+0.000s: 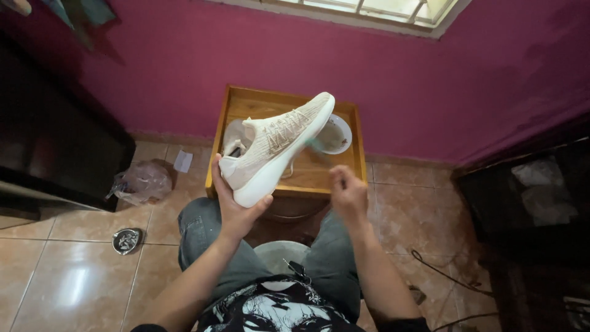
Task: The person is cleaning the sole of a white sneaker using a toothbrush and a cleaning solution from a small bowl.
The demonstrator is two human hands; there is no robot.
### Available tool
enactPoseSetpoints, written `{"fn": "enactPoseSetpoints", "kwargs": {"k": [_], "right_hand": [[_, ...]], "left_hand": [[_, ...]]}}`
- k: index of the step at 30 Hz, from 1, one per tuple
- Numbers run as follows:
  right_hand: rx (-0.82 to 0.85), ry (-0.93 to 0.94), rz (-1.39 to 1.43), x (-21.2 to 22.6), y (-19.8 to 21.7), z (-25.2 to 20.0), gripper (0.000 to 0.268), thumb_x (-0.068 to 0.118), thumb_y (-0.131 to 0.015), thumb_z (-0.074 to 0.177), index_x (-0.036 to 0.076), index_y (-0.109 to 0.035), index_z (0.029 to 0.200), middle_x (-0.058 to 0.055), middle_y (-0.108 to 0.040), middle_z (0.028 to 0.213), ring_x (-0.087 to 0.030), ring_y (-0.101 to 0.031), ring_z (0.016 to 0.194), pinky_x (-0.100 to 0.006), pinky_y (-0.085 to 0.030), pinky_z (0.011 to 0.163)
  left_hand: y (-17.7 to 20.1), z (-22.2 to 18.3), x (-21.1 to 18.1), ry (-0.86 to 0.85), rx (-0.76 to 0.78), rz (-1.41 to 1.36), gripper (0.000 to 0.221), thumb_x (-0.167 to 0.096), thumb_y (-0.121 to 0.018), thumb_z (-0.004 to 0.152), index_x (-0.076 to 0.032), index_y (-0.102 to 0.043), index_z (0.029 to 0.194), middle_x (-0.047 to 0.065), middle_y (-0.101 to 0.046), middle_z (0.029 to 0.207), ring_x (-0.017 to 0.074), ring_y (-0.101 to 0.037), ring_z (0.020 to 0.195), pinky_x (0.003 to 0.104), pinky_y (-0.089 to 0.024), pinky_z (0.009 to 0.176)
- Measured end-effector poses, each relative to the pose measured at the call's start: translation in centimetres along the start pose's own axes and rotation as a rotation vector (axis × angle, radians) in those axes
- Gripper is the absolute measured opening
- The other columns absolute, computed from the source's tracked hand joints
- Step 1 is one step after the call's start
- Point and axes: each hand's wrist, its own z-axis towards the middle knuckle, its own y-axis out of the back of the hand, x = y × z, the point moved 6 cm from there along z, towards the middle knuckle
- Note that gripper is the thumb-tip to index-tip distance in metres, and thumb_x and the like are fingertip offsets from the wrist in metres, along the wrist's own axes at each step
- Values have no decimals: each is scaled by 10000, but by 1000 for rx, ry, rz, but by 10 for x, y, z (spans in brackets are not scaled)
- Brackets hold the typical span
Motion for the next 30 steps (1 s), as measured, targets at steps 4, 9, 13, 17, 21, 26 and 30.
{"fn": "enactPoseSetpoints", "kwargs": {"k": [4,9,13,17,21,26,30], "right_hand": [[-47,35,59,9,6,2,171,368,-601,967,251,-724,953,-98,-721,716,-378,-717,731,-462,-562,682],[32,248,42,28,0,-6,86,256,-697,918,191,-748,942,-138,-701,687,-372,-706,673,-474,-556,631],[26,179,32,17,9,-1,116,292,-636,908,238,-735,936,-97,-684,656,-345,-701,653,-447,-563,648],[81,313,5,42,3,-14,72,246,-690,856,209,-726,906,-124,-654,604,-358,-689,598,-461,-540,577],[-25,148,-29,35,27,17,147,367,-637,966,250,-725,958,-97,-684,664,-340,-707,662,-453,-537,620],[90,391,131,69,-9,-9,91,287,-664,943,214,-712,917,-80,-646,608,-328,-696,600,-399,-552,565],[21,327,174,41,9,22,166,301,-608,968,236,-727,872,-68,-625,623,-292,-661,581,-371,-533,599]], "left_hand": [[-4,2,-1,-5,12,-22,1427,-222,-1009,548,-133,-102,1645,209,-376,1556,301,-392,1438,434,-183,1237],[-9,5,-1,-9,19,-23,1410,-209,-1004,568,-135,-92,1641,208,-407,1531,294,-399,1435,437,-178,1236],[-19,6,-9,-10,33,-12,1419,-212,-1003,563,-138,-85,1643,216,-406,1547,288,-396,1435,438,-182,1243],[-19,9,-15,-15,22,-30,1398,-217,-992,571,-155,-94,1642,194,-393,1557,262,-391,1422,437,-178,1249],[-15,9,-26,5,17,-4,1431,-225,-1003,561,-176,-75,1648,216,-405,1554,296,-391,1447,450,-197,1237],[-10,7,-33,31,-35,-97,1311,-287,-955,632,-179,-123,1640,181,-344,1574,280,-349,1437,451,-185,1246],[-6,-1,-20,80,-64,-179,1265,-327,-932,655,-171,-149,1636,192,-346,1549,302,-345,1430,464,-189,1236]]}}
